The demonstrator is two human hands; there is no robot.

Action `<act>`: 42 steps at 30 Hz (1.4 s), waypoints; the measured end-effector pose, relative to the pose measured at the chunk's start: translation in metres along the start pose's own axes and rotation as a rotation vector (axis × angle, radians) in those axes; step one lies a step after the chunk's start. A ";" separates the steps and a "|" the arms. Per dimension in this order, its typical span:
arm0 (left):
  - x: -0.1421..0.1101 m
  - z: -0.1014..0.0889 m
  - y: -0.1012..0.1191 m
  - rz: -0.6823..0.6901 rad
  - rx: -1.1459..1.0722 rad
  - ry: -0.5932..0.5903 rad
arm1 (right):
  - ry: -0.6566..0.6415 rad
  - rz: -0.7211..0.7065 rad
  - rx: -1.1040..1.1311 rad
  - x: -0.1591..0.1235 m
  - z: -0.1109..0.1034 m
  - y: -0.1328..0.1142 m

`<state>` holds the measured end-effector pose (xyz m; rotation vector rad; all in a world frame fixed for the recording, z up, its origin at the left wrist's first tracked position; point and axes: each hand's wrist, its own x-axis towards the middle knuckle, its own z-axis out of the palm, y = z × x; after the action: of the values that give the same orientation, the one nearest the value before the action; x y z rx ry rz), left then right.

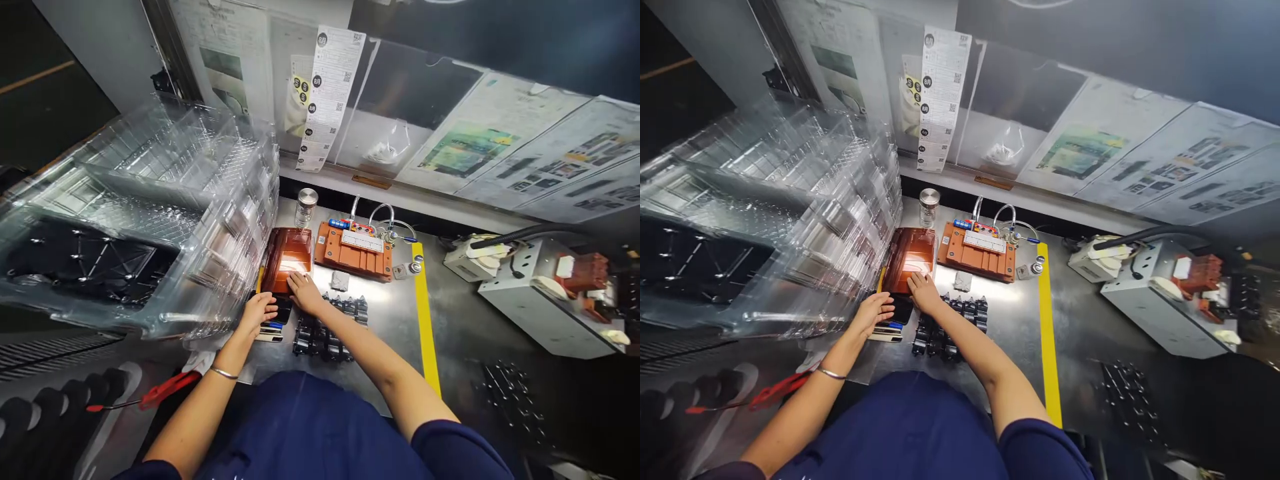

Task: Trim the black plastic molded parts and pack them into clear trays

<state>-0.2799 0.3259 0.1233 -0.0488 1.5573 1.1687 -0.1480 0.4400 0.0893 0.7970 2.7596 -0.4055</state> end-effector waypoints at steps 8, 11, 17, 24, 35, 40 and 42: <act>0.015 0.005 -0.007 -0.028 -0.083 0.014 | -0.048 0.065 0.049 0.007 -0.005 0.007; 0.019 0.006 -0.008 -0.020 -0.094 0.069 | -0.046 0.094 0.069 0.004 -0.011 0.014; 0.029 0.009 0.003 -0.097 -0.067 0.065 | 0.041 0.084 0.135 -0.017 -0.020 0.019; 0.020 0.022 0.012 0.221 -0.037 -0.206 | 0.221 0.037 0.349 -0.039 -0.046 0.008; -0.010 0.036 0.028 0.634 0.381 -0.228 | 0.237 0.061 0.561 -0.037 -0.104 -0.015; -0.010 0.037 0.029 0.704 0.357 -0.278 | 0.203 0.026 0.709 -0.040 -0.115 -0.005; -0.010 0.038 0.029 0.714 0.347 -0.271 | 0.199 0.034 0.755 -0.041 -0.117 -0.004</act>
<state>-0.2651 0.3609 0.1541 0.9228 1.5477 1.3444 -0.1347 0.4555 0.2118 1.0774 2.7443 -1.4809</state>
